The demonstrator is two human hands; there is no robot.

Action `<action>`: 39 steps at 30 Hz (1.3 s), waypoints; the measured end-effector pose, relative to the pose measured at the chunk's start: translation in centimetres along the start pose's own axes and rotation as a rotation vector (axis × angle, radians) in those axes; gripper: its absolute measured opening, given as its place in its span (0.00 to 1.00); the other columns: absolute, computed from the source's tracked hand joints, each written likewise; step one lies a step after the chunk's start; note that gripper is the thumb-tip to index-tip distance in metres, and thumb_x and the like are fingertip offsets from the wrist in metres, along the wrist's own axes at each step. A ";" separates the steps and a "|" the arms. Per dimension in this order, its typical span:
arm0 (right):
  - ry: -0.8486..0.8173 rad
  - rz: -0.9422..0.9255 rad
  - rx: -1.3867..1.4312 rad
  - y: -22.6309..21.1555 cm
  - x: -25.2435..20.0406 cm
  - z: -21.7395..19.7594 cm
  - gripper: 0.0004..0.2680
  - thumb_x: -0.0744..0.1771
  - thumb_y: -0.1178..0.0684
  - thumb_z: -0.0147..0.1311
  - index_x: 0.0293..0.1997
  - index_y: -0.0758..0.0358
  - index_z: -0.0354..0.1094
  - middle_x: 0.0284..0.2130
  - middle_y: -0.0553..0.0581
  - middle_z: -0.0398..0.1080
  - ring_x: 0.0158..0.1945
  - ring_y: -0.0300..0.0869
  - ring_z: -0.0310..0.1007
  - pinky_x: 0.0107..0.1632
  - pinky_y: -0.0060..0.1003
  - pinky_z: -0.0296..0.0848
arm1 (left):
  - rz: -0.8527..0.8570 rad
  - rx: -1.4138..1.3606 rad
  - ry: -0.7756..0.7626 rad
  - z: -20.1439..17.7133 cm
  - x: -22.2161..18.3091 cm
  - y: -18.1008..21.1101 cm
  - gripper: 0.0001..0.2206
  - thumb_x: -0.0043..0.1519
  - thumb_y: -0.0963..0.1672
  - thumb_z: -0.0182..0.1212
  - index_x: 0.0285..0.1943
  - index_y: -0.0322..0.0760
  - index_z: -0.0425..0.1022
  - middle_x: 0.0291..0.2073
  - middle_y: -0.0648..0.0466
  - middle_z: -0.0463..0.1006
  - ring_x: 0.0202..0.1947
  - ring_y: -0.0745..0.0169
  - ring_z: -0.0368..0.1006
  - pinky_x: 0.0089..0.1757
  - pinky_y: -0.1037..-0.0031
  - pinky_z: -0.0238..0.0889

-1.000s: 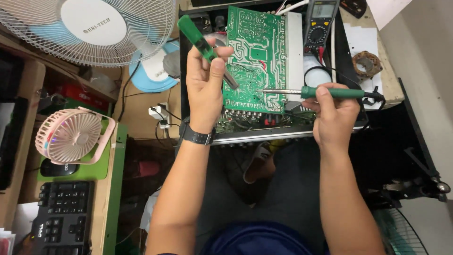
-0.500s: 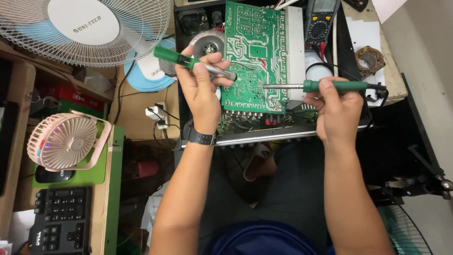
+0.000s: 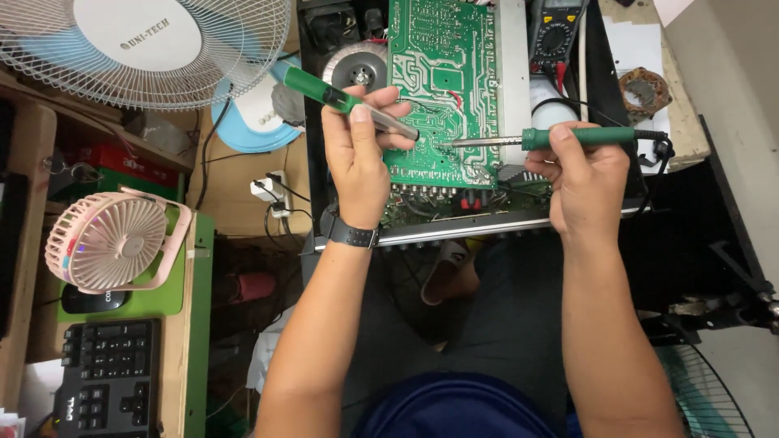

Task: Using a soldering iron and a desoldering pump to remove components or excess solder from a circuit board.

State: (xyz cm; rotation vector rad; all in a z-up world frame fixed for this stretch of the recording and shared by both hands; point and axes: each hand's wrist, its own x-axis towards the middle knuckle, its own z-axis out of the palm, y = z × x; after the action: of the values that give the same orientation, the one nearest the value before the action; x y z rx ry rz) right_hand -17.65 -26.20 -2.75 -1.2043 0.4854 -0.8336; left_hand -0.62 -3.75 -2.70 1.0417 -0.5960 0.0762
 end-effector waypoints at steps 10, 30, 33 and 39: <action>-0.006 -0.009 -0.012 0.5 0.3 -0.2 0.05 0.76 0.57 0.65 0.53 0.69 0.76 0.33 0.59 0.77 0.36 0.50 0.91 0.41 0.44 0.98 | -0.002 0.015 0.003 0.3 0.0 0.5 0.15 0.86 0.47 0.40 0.74 0.32 0.59 0.60 0.33 0.85 0.54 0.46 0.90 0.39 0.75 0.91; -0.015 -0.020 -0.006 0.3 0.0 -0.3 0.05 0.76 0.57 0.65 0.54 0.69 0.75 0.34 0.60 0.77 0.38 0.50 0.91 0.42 0.43 0.98 | -0.001 0.034 -0.034 0.5 -0.2 0.5 0.15 0.86 0.47 0.43 0.75 0.33 0.60 0.60 0.35 0.85 0.55 0.47 0.89 0.42 0.71 0.93; -0.017 -0.023 -0.011 0.7 0.3 -0.6 0.06 0.76 0.57 0.66 0.54 0.70 0.76 0.34 0.61 0.78 0.38 0.50 0.91 0.42 0.44 0.98 | 0.001 0.033 -0.060 0.7 -0.2 0.7 0.14 0.86 0.45 0.44 0.76 0.33 0.60 0.60 0.37 0.85 0.56 0.48 0.89 0.42 0.71 0.93; -0.013 -0.026 -0.013 0.7 0.1 -0.5 0.06 0.76 0.57 0.66 0.54 0.70 0.75 0.35 0.62 0.78 0.38 0.51 0.91 0.42 0.45 0.98 | 0.007 0.046 -0.104 0.8 -0.2 1.0 0.14 0.86 0.46 0.45 0.75 0.33 0.61 0.60 0.38 0.85 0.57 0.47 0.89 0.43 0.70 0.93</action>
State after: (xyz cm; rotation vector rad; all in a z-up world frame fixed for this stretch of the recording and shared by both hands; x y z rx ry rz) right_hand -17.77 -26.54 -3.54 -1.2298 0.4662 -0.8456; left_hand -1.51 -3.87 -1.74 1.0930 -0.6947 0.0427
